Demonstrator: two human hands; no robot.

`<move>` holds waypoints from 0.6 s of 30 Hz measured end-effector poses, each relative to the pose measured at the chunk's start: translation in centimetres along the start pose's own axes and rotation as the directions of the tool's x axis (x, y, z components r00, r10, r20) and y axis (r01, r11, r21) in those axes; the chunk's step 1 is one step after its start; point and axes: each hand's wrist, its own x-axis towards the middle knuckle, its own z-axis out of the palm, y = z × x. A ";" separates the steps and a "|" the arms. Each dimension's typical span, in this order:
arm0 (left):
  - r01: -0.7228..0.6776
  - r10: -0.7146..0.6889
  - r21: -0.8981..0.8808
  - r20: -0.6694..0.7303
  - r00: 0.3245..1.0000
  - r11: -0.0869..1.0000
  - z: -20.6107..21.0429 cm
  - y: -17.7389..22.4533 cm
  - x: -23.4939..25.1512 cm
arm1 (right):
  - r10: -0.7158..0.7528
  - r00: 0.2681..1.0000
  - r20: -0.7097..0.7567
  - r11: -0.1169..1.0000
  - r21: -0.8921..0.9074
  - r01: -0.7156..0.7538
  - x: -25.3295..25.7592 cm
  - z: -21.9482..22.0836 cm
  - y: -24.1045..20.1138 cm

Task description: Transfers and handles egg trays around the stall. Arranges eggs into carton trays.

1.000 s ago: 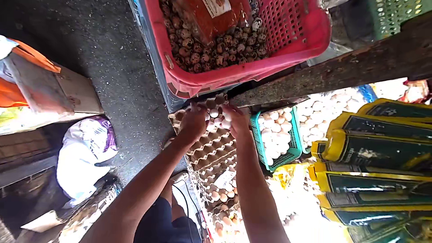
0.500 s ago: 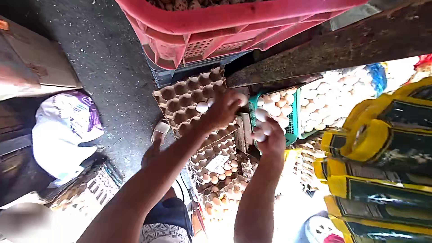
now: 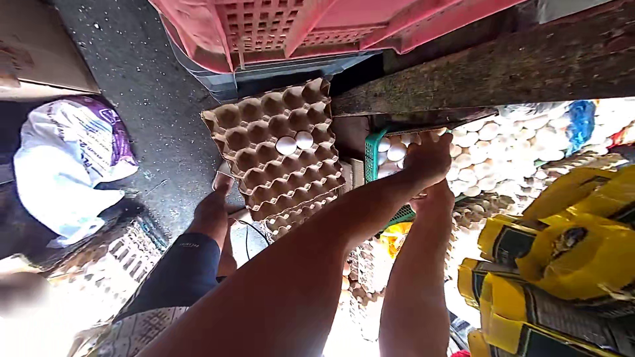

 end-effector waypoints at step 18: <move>-0.646 0.764 0.495 -0.057 0.643 0.581 4.4 -11.1 -5.4 | -0.199 0.975 0.096 0.979 -0.011 0.201 0.8 -2.4 0.0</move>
